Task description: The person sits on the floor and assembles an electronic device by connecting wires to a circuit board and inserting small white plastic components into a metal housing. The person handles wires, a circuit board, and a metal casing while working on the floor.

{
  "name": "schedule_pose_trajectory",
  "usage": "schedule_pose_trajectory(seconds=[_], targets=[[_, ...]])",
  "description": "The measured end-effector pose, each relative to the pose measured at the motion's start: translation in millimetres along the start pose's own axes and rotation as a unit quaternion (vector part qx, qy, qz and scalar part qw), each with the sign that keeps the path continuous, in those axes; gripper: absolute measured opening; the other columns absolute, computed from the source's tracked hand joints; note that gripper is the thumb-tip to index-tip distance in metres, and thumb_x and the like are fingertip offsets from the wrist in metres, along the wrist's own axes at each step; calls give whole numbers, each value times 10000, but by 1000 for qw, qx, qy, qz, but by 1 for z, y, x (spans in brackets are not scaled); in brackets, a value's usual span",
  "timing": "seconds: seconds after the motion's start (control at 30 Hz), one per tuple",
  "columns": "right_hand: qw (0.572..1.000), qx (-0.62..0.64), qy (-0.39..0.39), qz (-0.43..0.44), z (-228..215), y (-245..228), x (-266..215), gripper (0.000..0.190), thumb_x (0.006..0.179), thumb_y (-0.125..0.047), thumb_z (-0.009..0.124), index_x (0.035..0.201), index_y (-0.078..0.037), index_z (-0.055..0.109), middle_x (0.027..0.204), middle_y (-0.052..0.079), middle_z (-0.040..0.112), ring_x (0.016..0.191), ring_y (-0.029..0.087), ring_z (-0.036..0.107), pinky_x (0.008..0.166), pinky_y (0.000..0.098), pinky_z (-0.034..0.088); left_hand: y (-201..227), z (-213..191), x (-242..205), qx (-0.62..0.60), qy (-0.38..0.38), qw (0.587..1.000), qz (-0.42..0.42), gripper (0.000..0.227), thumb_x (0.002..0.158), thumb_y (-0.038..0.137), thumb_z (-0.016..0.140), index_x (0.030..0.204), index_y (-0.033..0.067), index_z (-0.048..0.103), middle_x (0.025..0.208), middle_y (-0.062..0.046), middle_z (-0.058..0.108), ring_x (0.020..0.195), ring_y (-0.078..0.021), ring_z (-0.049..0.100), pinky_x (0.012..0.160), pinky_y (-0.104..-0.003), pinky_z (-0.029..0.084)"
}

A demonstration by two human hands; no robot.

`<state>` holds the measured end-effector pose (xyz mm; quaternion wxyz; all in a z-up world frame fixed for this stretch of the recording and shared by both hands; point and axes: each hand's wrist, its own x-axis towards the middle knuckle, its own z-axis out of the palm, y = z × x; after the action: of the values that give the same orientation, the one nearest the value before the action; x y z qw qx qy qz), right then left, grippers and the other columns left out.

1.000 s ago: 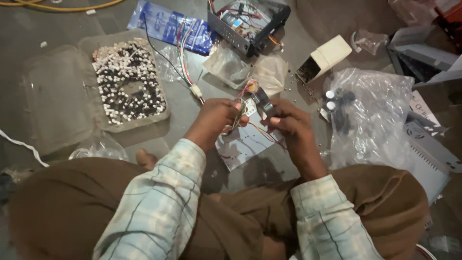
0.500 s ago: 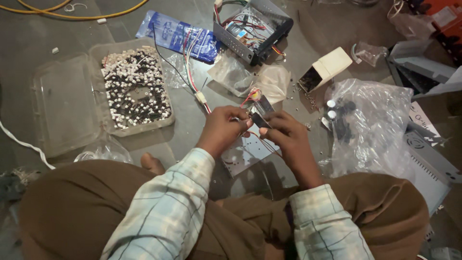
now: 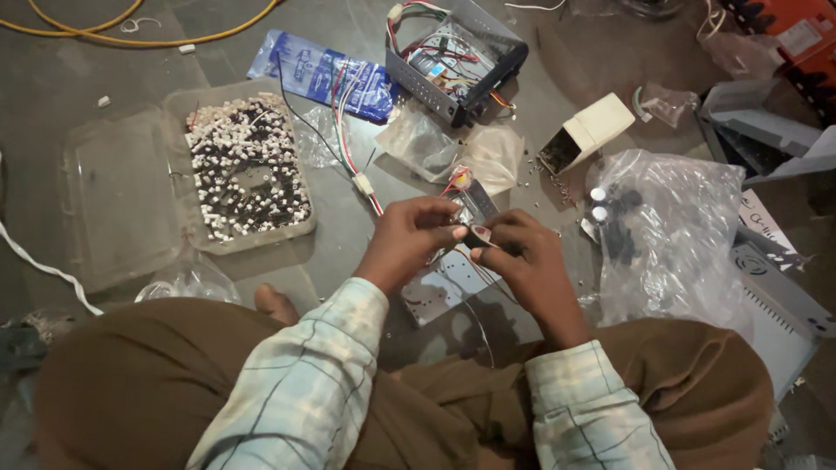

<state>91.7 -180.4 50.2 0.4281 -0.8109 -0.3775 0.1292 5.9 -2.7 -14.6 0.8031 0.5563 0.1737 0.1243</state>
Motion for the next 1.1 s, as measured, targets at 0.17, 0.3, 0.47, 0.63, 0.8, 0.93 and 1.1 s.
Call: schedule_pose_trajectory(seconds=[0.17,0.3,0.47,0.63,0.8,0.93,1.1], targets=[[1000,14,-2,-7,5,2,-7,329,842,-262,782,809,26,628,971,102,699,738,190,593,665,325,476,4,3,-2,43,52,998,7,277,778,-11,783,1054,-16,751,929,-76,766,835,-132,712,747,-280,575],[998,-38,9,43,14,8,-14,261,901,-296,753,945,-42,707,858,114,632,723,242,606,648,357,482,9,3,-5,32,68,997,-13,245,765,-62,752,1006,-21,763,891,-76,773,785,-133,705,713,-273,566],[990,-121,72,26,35,24,-15,238,882,-292,753,1019,-98,748,947,152,623,774,303,638,675,401,502,5,3,-6,-30,53,997,-39,211,799,-105,702,995,-50,758,868,-108,753,721,-153,688,665,-287,563],[984,-147,97,0,46,33,-3,238,866,-282,776,1026,-108,763,946,192,602,793,333,623,687,427,505,4,3,-7,-59,10,997,-49,233,808,-105,665,1022,-70,750,899,-123,776,776,-163,716,701,-276,560],[990,-105,94,32,44,34,2,215,876,-231,780,1035,-89,750,891,147,661,770,291,671,699,398,528,1,2,-4,-99,-6,993,-62,282,797,-104,664,1066,-68,741,950,-120,773,828,-174,741,763,-289,599],[991,19,124,53,48,28,2,225,888,-159,739,1078,-49,694,917,114,736,794,187,731,708,313,567,5,2,-3,-98,8,991,-89,293,785,-87,696,1073,-64,745,947,-118,769,800,-187,730,738,-303,601],[963,220,95,128,50,27,-9,215,891,-86,717,1092,-12,718,962,69,772,881,111,729,785,260,583,10,12,-11,61,78,994,-42,298,739,-38,797,1037,-34,780,928,-101,760,777,-147,691,679,-276,551]])
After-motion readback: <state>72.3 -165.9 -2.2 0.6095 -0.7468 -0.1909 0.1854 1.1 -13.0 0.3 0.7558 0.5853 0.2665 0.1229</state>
